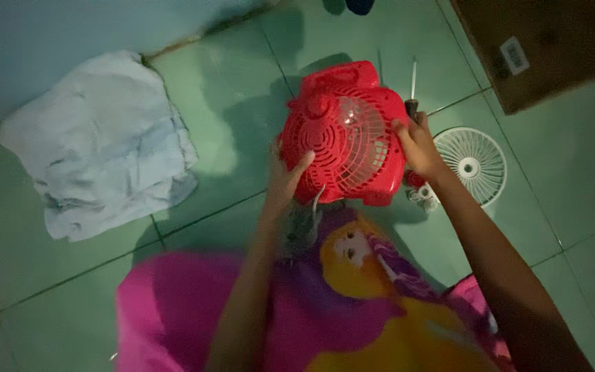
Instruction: The person uses a screwdriver to remove screws from the back grille of a red electric fan. They loosen and remove several screws, then detach the back grille and set it aside.
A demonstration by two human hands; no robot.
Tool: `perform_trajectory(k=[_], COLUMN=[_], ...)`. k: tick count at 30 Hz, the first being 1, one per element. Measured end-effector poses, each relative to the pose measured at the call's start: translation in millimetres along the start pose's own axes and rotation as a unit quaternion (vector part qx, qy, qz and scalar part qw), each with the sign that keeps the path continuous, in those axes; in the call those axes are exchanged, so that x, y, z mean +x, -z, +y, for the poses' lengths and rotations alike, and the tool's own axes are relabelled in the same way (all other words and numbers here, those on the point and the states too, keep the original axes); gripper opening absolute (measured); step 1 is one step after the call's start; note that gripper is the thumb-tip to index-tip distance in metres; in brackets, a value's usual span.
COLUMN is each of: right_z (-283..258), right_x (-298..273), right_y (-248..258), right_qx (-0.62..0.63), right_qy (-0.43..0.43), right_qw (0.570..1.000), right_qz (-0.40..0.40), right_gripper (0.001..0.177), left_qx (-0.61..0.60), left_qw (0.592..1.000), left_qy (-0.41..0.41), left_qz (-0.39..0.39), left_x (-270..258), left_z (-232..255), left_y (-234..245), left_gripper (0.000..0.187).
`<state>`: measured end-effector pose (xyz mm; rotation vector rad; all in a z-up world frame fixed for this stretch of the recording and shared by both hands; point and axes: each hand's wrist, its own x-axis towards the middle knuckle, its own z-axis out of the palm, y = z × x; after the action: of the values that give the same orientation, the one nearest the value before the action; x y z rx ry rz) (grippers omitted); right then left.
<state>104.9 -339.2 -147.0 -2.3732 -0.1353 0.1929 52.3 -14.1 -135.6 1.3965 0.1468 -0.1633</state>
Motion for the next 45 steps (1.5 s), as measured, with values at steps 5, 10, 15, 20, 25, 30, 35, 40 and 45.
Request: perform_trajectory(k=[5,10,15,20,25,30,35,40,45], right_z=[-6,3,19,22,9,6,-3,-4,-4], right_x=[13,10,-5,-36,-65,-55,-2,22,-6], right_y=[-9,-55,-83,-61,-29,-20,-53,-69,-55], right_qx=[-0.023,-0.068,-0.142,0.066,0.319,0.287,0.349,0.326,0.435], right_qy=[-0.025,-0.061,0.003,0.031,-0.143,-0.193,-0.211,-0.231,-0.215], right_qw=[0.995,0.992,0.99,0.995,0.931,0.937,0.913,0.917,0.874], right_qz=[-0.094,-0.082,0.008,0.068,0.102,0.053,0.007,-0.003,0.034], right_gripper=[0.067,0.064,0.046,0.052,0.042,0.023,0.031,0.034,0.037], left_qx=[0.203,0.32,0.393,0.153,0.326,0.293,0.322,-0.09,-0.076], left_qw=[0.973,0.934,0.899,0.966,0.913,0.925,0.917,0.968,0.986], left_qy=[-0.096,-0.113,-0.128,-0.011,0.127,0.119,0.055,0.097,-0.065], left_qz=[0.045,0.108,0.143,0.208,0.211,0.208,0.231,0.215,0.134], left_x=[-17,-21,-18,-5,-6,17,26,11,3], left_z=[8,5,-24,-59,-83,-103,-117,-102,-65], left_y=[-4,3,21,70,113,98,85,70,52], left_gripper=[0.139,0.142,0.139,0.086,0.062,0.055,0.052,0.052,0.053])
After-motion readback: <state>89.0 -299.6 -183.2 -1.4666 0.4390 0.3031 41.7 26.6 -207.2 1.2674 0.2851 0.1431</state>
